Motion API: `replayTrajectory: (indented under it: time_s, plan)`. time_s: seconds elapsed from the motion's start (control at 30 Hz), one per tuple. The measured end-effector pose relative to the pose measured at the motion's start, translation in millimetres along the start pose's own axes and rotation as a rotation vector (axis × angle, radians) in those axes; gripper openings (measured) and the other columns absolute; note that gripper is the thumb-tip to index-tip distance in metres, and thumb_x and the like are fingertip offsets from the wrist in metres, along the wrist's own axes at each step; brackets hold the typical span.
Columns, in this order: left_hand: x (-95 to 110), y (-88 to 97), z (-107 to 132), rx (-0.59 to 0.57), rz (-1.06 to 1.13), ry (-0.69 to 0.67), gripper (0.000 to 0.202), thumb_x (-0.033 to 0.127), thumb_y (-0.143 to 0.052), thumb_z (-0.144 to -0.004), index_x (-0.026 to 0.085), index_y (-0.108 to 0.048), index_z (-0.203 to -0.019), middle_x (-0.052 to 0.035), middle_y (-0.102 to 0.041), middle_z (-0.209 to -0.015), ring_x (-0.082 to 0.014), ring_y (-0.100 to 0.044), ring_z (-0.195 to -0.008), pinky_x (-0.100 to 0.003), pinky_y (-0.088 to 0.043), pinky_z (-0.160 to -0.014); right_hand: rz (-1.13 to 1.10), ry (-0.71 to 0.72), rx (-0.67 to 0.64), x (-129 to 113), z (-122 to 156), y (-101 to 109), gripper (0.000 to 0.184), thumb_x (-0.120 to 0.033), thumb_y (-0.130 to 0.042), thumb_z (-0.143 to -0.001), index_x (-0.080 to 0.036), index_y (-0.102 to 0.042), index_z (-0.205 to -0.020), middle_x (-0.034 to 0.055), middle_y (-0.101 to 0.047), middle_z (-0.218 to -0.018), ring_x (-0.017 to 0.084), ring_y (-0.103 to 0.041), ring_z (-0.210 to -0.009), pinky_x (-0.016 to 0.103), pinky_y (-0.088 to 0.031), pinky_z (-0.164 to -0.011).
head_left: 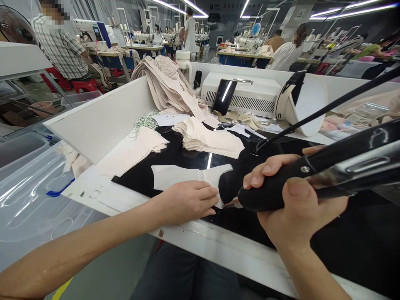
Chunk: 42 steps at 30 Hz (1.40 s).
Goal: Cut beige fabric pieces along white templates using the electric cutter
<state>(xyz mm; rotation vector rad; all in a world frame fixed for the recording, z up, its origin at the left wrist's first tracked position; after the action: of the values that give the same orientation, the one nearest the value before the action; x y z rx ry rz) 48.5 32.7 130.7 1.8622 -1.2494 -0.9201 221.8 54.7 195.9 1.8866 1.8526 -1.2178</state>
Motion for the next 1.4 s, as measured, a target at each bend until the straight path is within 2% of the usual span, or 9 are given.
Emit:
replayTrajectory:
  time_s: [0.13, 0.3, 0.53, 0.67, 0.87, 1.1, 1.23, 1.4]
  plan:
    - [0.8, -0.5, -0.4, 0.014, -0.013, -0.038, 0.033, 0.029, -0.059, -0.124, 0.005, -0.082, -0.125, -0.0148, -0.083, -0.126, -0.0216, -0.079, -0.121, -0.032, -0.06, -0.123, -0.032, 0.01, 0.005, 0.4, -2.3, 1.0, 0.051, -0.036, -0.107, -0.077, -0.029, -0.071, -0.113, -0.0059, -0.075, -0.077, 0.019, -0.063, -0.048, 0.031, -0.054, -0.041]
    - [-2.2, -6.5, 0.1, -0.05, 0.058, -0.037, 0.023, 0.03, -0.067, -0.121, 0.013, -0.083, -0.123, -0.0108, -0.084, -0.121, -0.0217, -0.08, -0.112, -0.036, -0.065, -0.117, -0.048, 0.011, 0.009, 0.1, -2.7, 0.4, 0.049, -0.034, -0.107, -0.078, -0.028, -0.073, -0.112, -0.005, -0.076, -0.077, 0.019, -0.063, -0.048, 0.031, -0.056, -0.042]
    - [-5.4, -1.7, 0.2, -0.046, 0.124, -0.006, 0.026, 0.026, -0.056, -0.125, 0.014, -0.079, -0.127, -0.011, -0.085, -0.122, -0.0201, -0.08, -0.11, -0.034, -0.064, -0.115, -0.051, 0.013, -0.004, -1.4, -3.3, -0.9, 0.044, -0.029, -0.105, -0.078, -0.028, -0.074, -0.11, -0.0054, -0.076, -0.077, 0.018, -0.063, -0.048, 0.031, -0.056, -0.042]
    - [-7.0, 3.1, 0.8, -0.004, 0.159, 0.013, 0.029, 0.026, -0.053, -0.126, 0.014, -0.079, -0.125, -0.0104, -0.085, -0.122, -0.0211, -0.081, -0.111, -0.033, -0.064, -0.112, -0.047, 0.011, -0.003, -0.9, -3.8, -0.8, 0.044, -0.029, -0.105, -0.078, -0.028, -0.074, -0.109, -0.0052, -0.076, -0.076, 0.019, -0.063, -0.048, 0.031, -0.056, -0.042]
    - [-7.2, 1.5, 1.5, -0.029, 0.172, 0.017, 0.018, 0.025, -0.065, -0.121, 0.015, -0.079, -0.126, -0.0115, -0.085, -0.125, -0.0214, -0.081, -0.112, -0.034, -0.065, -0.113, -0.039, 0.002, 0.01, -0.1, -4.2, -0.9, 0.045, -0.031, -0.105, -0.075, -0.029, -0.074, -0.108, -0.0059, -0.075, -0.075, 0.019, -0.062, -0.046, 0.031, -0.054, -0.04]
    - [-7.1, 3.0, 3.8, 0.009, 0.184, 0.03, 0.019, 0.025, -0.064, -0.121, 0.014, -0.08, -0.125, -0.0117, -0.085, -0.124, -0.022, -0.082, -0.112, -0.034, -0.066, -0.113, -0.032, -0.006, 0.034, -0.3, -3.9, 1.0, 0.047, -0.031, -0.104, -0.073, -0.028, -0.072, -0.107, -0.0059, -0.074, -0.074, 0.019, -0.061, -0.046, 0.03, -0.053, -0.04]
    - [-7.9, -1.2, 7.4, -0.008, 0.196, 0.042, 0.016, 0.024, -0.071, -0.118, 0.016, -0.081, -0.128, -0.0124, -0.085, -0.126, -0.0225, -0.081, -0.115, -0.035, -0.065, -0.115, -0.02, -0.002, 0.039, -2.1, -2.2, -0.6, 0.048, -0.036, -0.103, -0.077, -0.028, -0.07, -0.111, -0.0065, -0.072, -0.075, 0.019, -0.061, -0.048, 0.031, -0.053, -0.04]
    - [-6.3, 2.3, 5.7, 0.031, 0.196, 0.029, 0.02, 0.023, -0.065, -0.12, 0.013, -0.081, -0.127, -0.0125, -0.085, -0.124, -0.0223, -0.081, -0.112, -0.035, -0.065, -0.114, 0.015, 0.004, 0.033, -1.4, 0.1, -3.0, 0.046, -0.04, -0.102, -0.082, -0.029, -0.068, -0.111, -0.0062, -0.071, -0.078, 0.019, -0.065, -0.051, 0.032, -0.056, -0.044]
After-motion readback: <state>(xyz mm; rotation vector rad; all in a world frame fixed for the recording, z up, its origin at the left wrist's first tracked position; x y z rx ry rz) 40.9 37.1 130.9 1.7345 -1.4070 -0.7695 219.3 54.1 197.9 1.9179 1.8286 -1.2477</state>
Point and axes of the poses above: each hand's wrist, its own z-axis away from the middle knuckle, its own y-axis out of the back of the hand, x = y × z, the point moved 8 cm from there along -z, towards the middle knuckle
